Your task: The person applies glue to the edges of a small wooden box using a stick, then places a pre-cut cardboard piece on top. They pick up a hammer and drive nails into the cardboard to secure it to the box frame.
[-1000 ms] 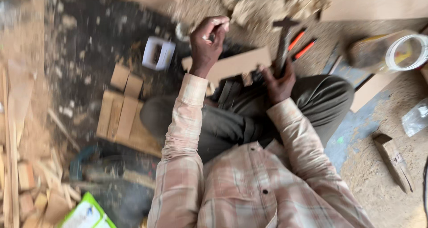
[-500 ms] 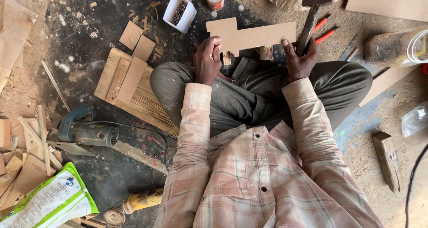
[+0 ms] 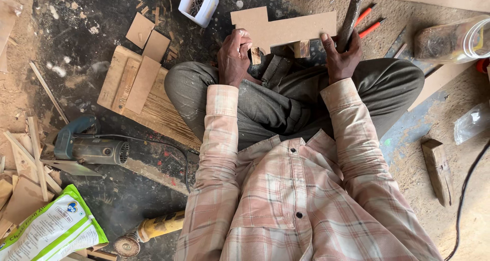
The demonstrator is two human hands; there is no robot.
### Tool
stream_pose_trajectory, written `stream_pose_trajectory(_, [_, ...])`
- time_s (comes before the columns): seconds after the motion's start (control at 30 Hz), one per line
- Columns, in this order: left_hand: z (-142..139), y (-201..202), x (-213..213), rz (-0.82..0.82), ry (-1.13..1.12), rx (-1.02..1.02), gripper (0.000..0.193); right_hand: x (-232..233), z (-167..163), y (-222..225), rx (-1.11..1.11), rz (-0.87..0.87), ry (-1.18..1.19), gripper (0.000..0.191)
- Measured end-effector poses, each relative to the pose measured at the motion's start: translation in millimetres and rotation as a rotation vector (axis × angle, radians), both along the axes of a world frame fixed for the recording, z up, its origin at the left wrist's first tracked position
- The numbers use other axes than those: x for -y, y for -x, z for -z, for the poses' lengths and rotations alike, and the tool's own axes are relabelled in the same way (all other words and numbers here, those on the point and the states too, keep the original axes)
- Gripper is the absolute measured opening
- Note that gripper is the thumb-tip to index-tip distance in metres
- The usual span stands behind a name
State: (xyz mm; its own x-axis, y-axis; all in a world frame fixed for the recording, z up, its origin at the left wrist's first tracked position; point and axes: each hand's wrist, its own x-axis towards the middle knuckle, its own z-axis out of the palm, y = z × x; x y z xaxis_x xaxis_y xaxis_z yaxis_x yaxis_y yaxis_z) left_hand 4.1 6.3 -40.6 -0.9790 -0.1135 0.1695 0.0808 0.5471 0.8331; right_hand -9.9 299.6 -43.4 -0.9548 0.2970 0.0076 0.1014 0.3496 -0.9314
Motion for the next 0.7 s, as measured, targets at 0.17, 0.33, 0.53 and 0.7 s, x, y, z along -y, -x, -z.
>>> stream_pose_trajectory(0.17, [5.8,0.7,-0.3,-0.004,0.05,-0.028,0.027,-1.0,2.6,1.4,0.0,0.005,-0.042,0.054])
stream_pose_trajectory(0.33, [10.2,0.4,-0.8,-0.008,0.04,-0.017,0.029,-2.8,7.5,1.6,0.003,0.009,-0.037,0.055])
stream_pose_trajectory(0.53, [13.5,-0.6,0.4,-0.009,0.074,-0.078,0.034,-4.2,10.9,1.3,-0.029,-0.012,-0.055,0.057])
stream_pose_trajectory(0.7, [17.7,-0.7,-0.9,-0.014,0.093,-0.085,0.035,-6.2,14.6,1.0,-0.014,-0.011,-0.077,0.058])
